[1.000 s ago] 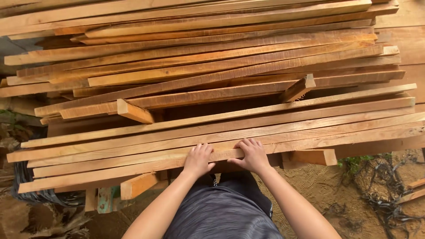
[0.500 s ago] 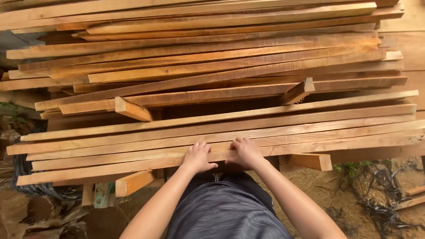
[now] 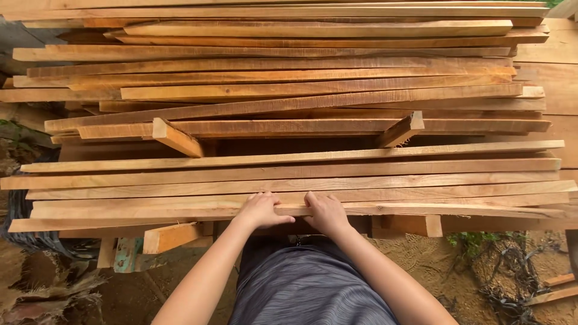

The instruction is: Organizing and aligning wooden planks on a storage rack.

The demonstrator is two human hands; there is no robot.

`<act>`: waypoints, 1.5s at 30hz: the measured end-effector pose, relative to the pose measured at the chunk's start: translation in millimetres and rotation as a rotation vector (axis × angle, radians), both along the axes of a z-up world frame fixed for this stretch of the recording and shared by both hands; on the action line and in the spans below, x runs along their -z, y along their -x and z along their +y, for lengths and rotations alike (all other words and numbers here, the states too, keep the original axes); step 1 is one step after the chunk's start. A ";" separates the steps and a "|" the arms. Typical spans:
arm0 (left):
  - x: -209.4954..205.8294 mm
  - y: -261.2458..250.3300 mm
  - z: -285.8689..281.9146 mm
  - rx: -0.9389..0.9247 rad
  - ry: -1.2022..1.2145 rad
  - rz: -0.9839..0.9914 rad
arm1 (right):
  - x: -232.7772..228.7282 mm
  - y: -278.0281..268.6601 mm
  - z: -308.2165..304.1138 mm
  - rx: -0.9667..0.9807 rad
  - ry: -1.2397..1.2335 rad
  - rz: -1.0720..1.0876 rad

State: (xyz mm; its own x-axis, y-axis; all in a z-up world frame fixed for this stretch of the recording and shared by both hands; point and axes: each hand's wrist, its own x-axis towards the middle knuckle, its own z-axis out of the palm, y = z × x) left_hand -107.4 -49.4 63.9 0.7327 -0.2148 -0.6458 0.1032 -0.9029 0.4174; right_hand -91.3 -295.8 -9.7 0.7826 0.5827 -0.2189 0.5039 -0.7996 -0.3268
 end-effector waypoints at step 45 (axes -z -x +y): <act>27.5 22.7 -14.0 -0.144 -0.009 -0.199 | -39.0 4.0 -0.2 -0.043 -0.094 -0.064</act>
